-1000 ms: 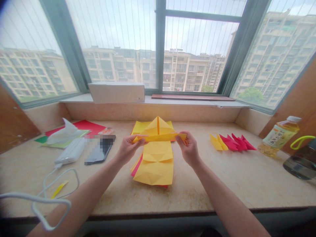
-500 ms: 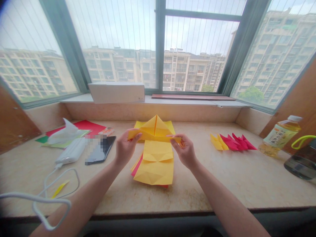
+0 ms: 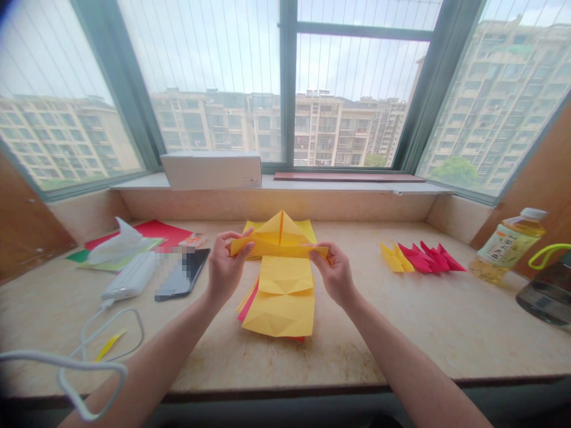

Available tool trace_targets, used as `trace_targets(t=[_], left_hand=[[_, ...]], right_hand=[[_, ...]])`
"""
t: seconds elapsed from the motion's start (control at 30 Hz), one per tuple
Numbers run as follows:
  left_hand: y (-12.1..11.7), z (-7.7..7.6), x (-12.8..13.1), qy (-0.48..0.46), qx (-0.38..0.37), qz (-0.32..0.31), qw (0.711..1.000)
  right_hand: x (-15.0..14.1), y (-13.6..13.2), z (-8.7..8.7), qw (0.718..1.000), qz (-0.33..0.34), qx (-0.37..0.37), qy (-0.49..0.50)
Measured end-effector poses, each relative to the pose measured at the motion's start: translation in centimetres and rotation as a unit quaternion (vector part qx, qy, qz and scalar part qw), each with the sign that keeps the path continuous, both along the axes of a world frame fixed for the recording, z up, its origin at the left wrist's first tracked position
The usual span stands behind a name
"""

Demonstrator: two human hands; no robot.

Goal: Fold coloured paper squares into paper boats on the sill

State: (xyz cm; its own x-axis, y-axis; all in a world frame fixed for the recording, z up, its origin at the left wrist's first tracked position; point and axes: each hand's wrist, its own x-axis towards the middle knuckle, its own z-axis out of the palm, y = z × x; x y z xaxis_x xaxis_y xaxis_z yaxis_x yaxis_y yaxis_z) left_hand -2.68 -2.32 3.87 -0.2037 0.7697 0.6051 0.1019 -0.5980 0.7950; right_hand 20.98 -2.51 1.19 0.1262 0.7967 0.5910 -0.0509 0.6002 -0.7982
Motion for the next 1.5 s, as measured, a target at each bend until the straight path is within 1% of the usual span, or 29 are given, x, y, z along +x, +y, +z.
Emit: trace_targets(t=[0.13,0.33,0.53,0.6,0.7,0.8,0.97,1.07,1.2,1.27,1.33,1.4,1.5], left_hand=[[0.4,-0.1,0.5,-0.069,-0.043,-0.043,0.996],[0.1,0.3,1.2,-0.154,-0.091,-0.103,0.978],[0.3,0.3,1.0,-0.171,-0.104,-0.178,0.963],[0.4,0.3,1.0,-0.174,-0.11,-0.189,0.96],[0.5,0.3,1.0,-0.191,-0.118,-0.177,0.958],[0.5,0.4,1.0,-0.197,-0.123,-0.168,0.958],[0.4,0.5,1.0,-0.166,-0.114,-0.146,0.969],[0.5,0.5,0.9,-0.134,-0.101,-0.125,0.978],[0.8,-0.2,0.7,-0.079,-0.061,-0.095,0.99],[1.1,-0.6,0.6,-0.055,-0.055,-0.104,0.991],[1.2,-1.0,0.5,-0.04,-0.059,-0.112,0.991],[1.2,-1.1,0.3,-0.031,-0.064,-0.102,0.992],[1.1,-0.7,0.2,-0.039,-0.074,-0.089,0.993]], right_hand=[[0.2,0.3,-0.1,1.0,-0.013,0.005,0.019],[0.3,0.7,-0.2,0.999,-0.04,0.004,0.031],[0.5,1.0,-0.4,0.998,-0.053,0.002,0.034],[0.6,1.1,-0.4,0.998,-0.049,-0.009,0.039],[0.5,1.1,-0.3,0.998,-0.036,-0.02,0.05],[0.3,0.9,0.0,0.998,-0.023,-0.012,0.055],[0.0,0.4,0.3,0.999,-0.015,-0.001,0.049],[-0.1,0.4,0.2,0.999,-0.013,-0.009,0.031],[0.2,0.6,-0.3,0.998,-0.045,-0.041,-0.018],[0.4,0.6,-0.4,0.996,-0.065,-0.041,-0.036],[0.6,0.5,-0.4,0.996,-0.069,-0.026,-0.058],[0.8,0.2,-0.2,0.994,-0.045,-0.005,-0.1],[1.2,-0.3,0.1,0.984,0.037,0.006,-0.172]])
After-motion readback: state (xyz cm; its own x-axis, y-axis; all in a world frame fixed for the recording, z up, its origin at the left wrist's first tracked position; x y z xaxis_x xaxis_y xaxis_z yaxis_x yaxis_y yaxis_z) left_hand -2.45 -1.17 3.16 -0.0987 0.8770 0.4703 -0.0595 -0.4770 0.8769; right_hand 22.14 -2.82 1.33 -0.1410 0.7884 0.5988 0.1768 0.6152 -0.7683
